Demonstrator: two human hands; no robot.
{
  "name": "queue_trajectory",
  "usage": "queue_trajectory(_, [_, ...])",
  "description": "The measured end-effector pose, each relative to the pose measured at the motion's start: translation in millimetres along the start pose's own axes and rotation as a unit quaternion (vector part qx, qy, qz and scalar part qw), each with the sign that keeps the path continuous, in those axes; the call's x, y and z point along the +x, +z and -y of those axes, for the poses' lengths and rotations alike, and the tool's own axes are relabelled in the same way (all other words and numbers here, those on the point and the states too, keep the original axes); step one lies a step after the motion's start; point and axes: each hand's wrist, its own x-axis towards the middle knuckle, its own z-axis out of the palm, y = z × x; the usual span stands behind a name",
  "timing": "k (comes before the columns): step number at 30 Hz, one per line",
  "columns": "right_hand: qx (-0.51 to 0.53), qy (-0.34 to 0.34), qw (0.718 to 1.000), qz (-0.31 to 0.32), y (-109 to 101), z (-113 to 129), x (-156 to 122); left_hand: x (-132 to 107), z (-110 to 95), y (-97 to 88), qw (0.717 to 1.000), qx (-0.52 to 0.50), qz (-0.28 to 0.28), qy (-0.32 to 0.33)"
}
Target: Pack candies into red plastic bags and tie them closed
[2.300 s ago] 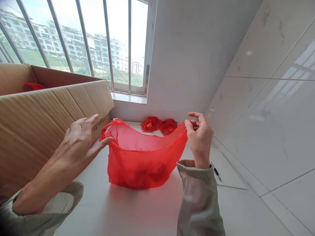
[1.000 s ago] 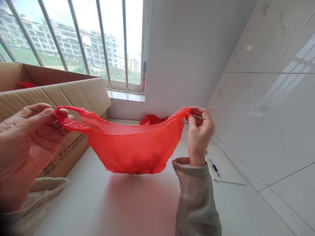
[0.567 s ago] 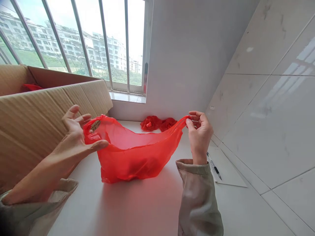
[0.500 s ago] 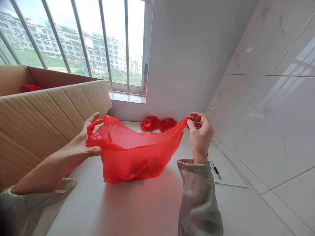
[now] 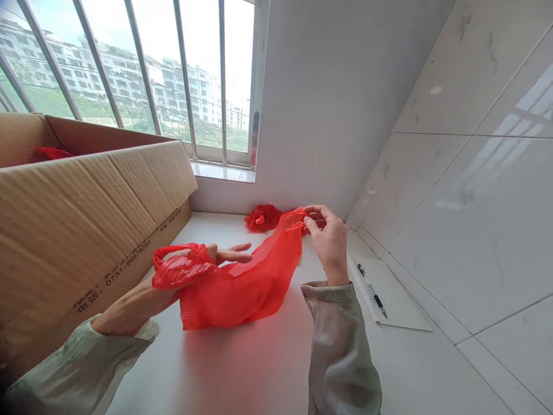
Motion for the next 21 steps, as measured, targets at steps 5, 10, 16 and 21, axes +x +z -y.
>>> queue_trajectory(5, [-0.045, -0.009, 0.999, -0.024, -3, -3, 0, 8, 9, 13.3, 0.963, -0.253, -0.051, -0.083])
queue_trajectory(10, [-0.060, -0.142, 0.988, 0.023, -9, 38, -19, 18, 14, 12.6, 0.893, -0.358, -0.180, -0.203])
queue_trajectory(16, [0.005, -0.251, 0.904, 0.347, 17, 83, -52, 8, 20, 22.1, 0.975, -0.100, -0.113, -0.165])
queue_trajectory(21, [0.066, -0.245, 0.871, 0.421, 50, 81, -64, 1, 22, 28.8, 0.992, 0.098, 0.067, -0.050])
